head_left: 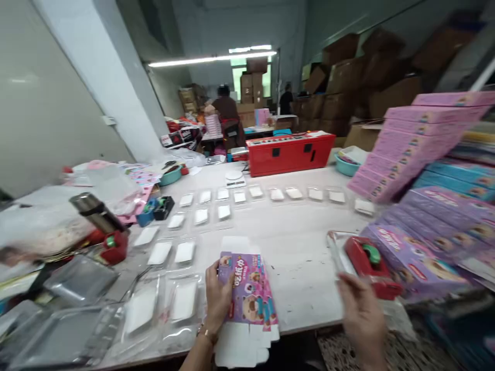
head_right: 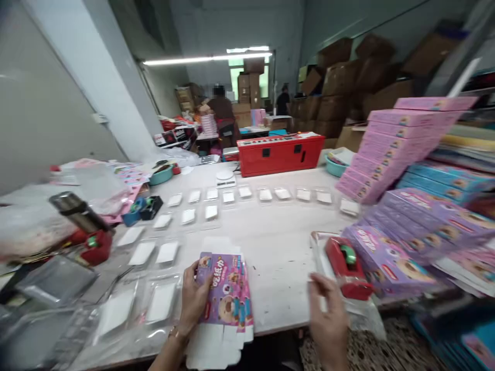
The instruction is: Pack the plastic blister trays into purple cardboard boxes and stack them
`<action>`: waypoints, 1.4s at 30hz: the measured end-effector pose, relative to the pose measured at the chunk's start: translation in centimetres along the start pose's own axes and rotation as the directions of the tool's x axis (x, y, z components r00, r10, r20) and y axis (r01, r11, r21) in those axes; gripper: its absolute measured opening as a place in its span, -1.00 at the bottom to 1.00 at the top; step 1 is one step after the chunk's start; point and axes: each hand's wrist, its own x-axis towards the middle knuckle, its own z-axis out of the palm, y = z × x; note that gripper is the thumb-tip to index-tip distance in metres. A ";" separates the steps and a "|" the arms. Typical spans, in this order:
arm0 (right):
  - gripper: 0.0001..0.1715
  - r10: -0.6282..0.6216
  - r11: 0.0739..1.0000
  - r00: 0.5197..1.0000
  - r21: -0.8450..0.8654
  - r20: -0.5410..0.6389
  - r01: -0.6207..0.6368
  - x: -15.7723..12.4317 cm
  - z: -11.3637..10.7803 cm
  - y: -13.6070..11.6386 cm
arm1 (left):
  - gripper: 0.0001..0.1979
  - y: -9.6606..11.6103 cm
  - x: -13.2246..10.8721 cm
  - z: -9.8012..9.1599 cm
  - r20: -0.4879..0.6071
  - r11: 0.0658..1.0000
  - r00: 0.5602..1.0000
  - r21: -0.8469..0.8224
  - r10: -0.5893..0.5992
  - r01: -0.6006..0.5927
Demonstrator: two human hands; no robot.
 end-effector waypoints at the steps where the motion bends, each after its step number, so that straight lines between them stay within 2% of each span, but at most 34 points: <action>1: -0.41 0.032 0.996 0.982 0.078 0.185 -0.047 -1.5 2.5 -1.2 | -0.39 0.6 -0.5 -0.3 -0.007 0.999 1.000 -0.051 -0.004 0.004; 3: -0.30 0.009 0.965 0.873 0.224 0.488 -0.135 -3.8 6.8 -4.2 | -0.44 2.3 -1.5 -1.3 0.071 0.981 0.997 -0.194 -0.012 0.026; 5: -0.40 -0.076 0.933 0.775 0.319 0.628 -0.167 -5.0 9.5 -7.2 | -0.51 4.3 -2.2 -2.8 0.219 0.927 0.976 -0.367 0.009 0.074; 6: -0.49 -0.151 0.925 0.756 0.361 0.637 -0.120 -5.3 10.1 -8.5 | -0.51 5.3 -2.4 -3.5 0.265 0.889 0.964 -0.448 0.033 0.092; 7: -0.56 -0.259 0.913 0.747 0.407 0.613 -0.017 -5.5 10.4 -9.6 | -0.49 6.2 -2.4 -4.2 0.269 0.848 0.962 -0.521 0.054 0.098; 8: -0.57 -0.399 0.881 0.721 0.454 0.567 0.131 -5.5 10.2 -10.5 | -0.45 7.0 -2.4 -4.6 0.230 0.809 0.971 -0.582 0.059 0.088; 10: -0.43 -0.665 0.739 0.597 0.509 0.449 0.441 -5.3 9.4 -11.5 | -0.39 8.3 -2.2 -4.9 0.089 0.740 0.996 -0.671 0.021 0.045; 11: -0.33 -0.738 0.673 0.537 0.504 0.410 0.541 -5.1 9.0 -11.7 | -0.40 8.7 -2.2 -4.7 0.036 0.705 0.999 -0.708 -0.012 0.035; 12: -0.26 -0.765 0.644 0.505 0.481 0.399 0.595 -4.8 8.6 -11.8 | -0.42 9.1 -2.2 -4.3 0.005 0.675 0.999 -0.737 -0.044 0.034; 13: -0.22 -0.756 0.654 0.511 0.442 0.410 0.614 -4.5 8.3 -11.8 | -0.45 9.4 -2.3 -3.8 -0.011 0.652 0.998 -0.757 -0.066 0.035; 16: -0.17 -0.633 0.771 0.608 0.311 0.479 0.556 -3.3 8.5 -11.7 | -0.40 10.2 -3.1 -2.9 -0.044 0.658 0.997 -0.753 -0.068 0.012; 17: -0.15 -0.589 0.804 0.634 0.286 0.502 0.521 -3.0 8.8 -11.8 | -0.37 10.4 -3.4 -3.0 -0.022 0.672 0.999 -0.740 -0.044 0.013; 18: -0.12 -0.552 0.831 0.657 0.279 0.514 0.481 -2.8 9.3 -11.8 | -0.35 10.6 -3.7 -3.3 0.044 0.683 0.999 -0.729 -0.005 0.036; 19: -0.10 -0.517 0.855 0.677 0.289 0.524 0.430 -2.8 9.9 -11.9 | -0.36 10.7 -3.8 -3.8 0.155 0.692 0.987 -0.718 0.045 0.081; 21: -0.10 -0.448 0.889 0.726 0.342 0.522 0.303 -3.3 11.4 -11.6 | -0.37 10.6 -3.6 -4.8 0.405 0.705 0.903 -0.682 0.140 0.197; 22: -0.12 -0.407 0.898 0.765 0.370 0.499 0.237 -3.8 12.2 -11.3 | -0.36 10.3 -3.1 -5.1 0.481 0.712 0.860 -0.663 0.169 0.231; 23: -0.15 -0.361 0.903 0.811 0.390 0.461 0.181 -4.4 13.0 -10.8 | -0.34 9.8 -2.6 -5.2 0.501 0.722 0.845 -0.654 0.188 0.227; 24: -0.18 -0.317 0.905 0.854 0.400 0.413 0.143 -5.0 13.7 -10.2 | -0.32 9.1 -2.0 -5.1 0.462 0.736 0.864 -0.653 0.201 0.178; 26: -0.25 -0.277 0.907 0.905 0.397 0.323 0.136 -6.1 14.8 -8.9 | -0.39 7.2 -1.0 -4.3 0.261 0.765 0.934 -0.644 0.244 -0.019; 27: -0.30 -0.301 0.902 0.905 0.397 0.300 0.168 -6.4 15.0 -8.4 | -0.48 6.0 -0.7 -3.8 0.136 0.772 0.949 -0.619 0.286 -0.144; 29: -0.44 -0.430 0.857 0.859 0.425 0.277 0.292 -6.4 15.0 -7.7 | -0.68 3.9 -0.4 -3.1 -0.050 0.767 0.915 -0.528 0.399 -0.363; 31: -0.63 -0.593 0.758 0.772 0.484 0.230 0.438 -5.6 14.3 -7.7 | -0.73 2.3 -0.4 -2.8 -0.077 0.749 0.869 -0.474 0.488 -0.463; 33: -0.75 -0.694 0.676 0.692 0.509 0.198 0.533 -4.5 13.4 -8.4 | -0.71 1.5 -0.7 -3.0 0.015 0.764 0.871 -0.488 0.490 -0.422; 34: -0.76 -0.711 0.663 0.673 0.512 0.204 0.546 -4.0 13.0 -8.8 | -0.71 1.3 -0.9 -3.1 0.058 0.773 0.889 -0.522 0.454 -0.360; 36: -0.85 -0.703 0.667 0.676 0.534 0.220 0.520 -3.3 12.5 -9.6 | -0.78 1.2 -1.4 -3.3 0.100 0.765 0.936 -0.608 0.338 -0.211; 38: -0.78 -0.670 0.684 0.706 0.563 0.232 0.464 -3.0 12.2 -10.1 | -0.77 1.3 -2.0 -3.1 0.101 0.730 0.963 -0.673 0.250 -0.119; 40: -0.62 -0.677 0.673 0.702 0.570 0.219 0.472 -2.8 11.9 -10.2 | -0.58 1.6 -2.6 -2.6 0.068 0.714 0.959 -0.683 0.274 -0.155; 42: -0.47 -0.747 0.626 0.631 0.543 0.210 0.560 -2.3 11.6 -10.4 | -0.41 2.3 -3.1 -2.0 0.006 0.711 0.926 -0.643 0.378 -0.286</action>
